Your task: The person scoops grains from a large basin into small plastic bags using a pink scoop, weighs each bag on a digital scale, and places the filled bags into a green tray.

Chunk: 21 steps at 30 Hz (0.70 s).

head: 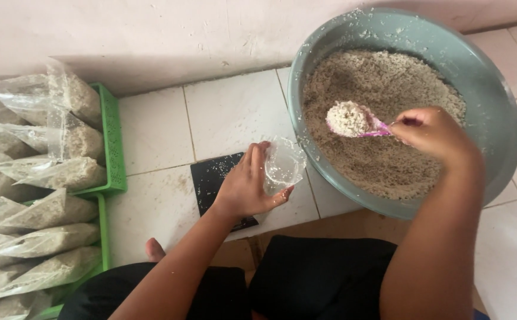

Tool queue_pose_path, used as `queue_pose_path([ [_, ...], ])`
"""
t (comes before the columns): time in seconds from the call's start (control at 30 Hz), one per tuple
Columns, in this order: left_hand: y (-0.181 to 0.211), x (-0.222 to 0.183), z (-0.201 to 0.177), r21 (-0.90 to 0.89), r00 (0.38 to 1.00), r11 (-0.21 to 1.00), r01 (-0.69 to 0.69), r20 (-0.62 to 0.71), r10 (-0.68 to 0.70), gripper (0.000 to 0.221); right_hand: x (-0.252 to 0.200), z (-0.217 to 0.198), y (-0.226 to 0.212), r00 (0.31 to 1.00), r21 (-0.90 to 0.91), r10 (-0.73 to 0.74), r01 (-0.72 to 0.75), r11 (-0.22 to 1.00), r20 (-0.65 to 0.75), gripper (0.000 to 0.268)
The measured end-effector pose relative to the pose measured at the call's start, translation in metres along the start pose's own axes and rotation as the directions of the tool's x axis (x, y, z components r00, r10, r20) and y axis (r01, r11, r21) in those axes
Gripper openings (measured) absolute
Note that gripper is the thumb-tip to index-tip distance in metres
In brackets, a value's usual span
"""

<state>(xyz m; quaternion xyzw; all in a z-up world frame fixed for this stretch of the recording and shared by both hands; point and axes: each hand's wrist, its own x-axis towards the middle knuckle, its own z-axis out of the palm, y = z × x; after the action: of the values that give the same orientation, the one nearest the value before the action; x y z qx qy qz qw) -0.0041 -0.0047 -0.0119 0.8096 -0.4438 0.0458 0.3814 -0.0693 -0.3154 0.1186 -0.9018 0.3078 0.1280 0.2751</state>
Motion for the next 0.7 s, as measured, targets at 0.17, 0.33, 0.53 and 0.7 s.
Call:
queue_pose_path([
  [0.17, -0.001, -0.001, 0.002, 0.031, 1.0, 0.999, 0.023, 0.014, -0.024, 0.087, -0.011, -0.001, -0.018, 0.992, -0.021, -0.105, 0.107, 0.994, 0.07, 0.022],
  [0.33, -0.003, -0.003, 0.003, 0.038, 0.998, 0.998, 0.05, 0.027, -0.051, 0.09, -0.027, 0.005, -0.052, 0.974, -0.056, -0.167, 0.178, 0.983, 0.155, 0.023],
  [0.53, -0.006, -0.001, 0.004, 0.133, 0.986, 0.984, 0.122, 0.097, -0.135, 0.098, -0.047, 0.013, -0.089, 0.977, -0.22, -0.081, 0.124, 0.968, 0.196, 0.019],
  [0.7, -0.007, -0.002, 0.008, 0.244, 0.943, 0.949, 0.201, 0.213, -0.254, 0.106, -0.063, 0.024, -0.114, 0.974, -0.405, -0.078, 0.161, 0.9, 0.215, 0.026],
])
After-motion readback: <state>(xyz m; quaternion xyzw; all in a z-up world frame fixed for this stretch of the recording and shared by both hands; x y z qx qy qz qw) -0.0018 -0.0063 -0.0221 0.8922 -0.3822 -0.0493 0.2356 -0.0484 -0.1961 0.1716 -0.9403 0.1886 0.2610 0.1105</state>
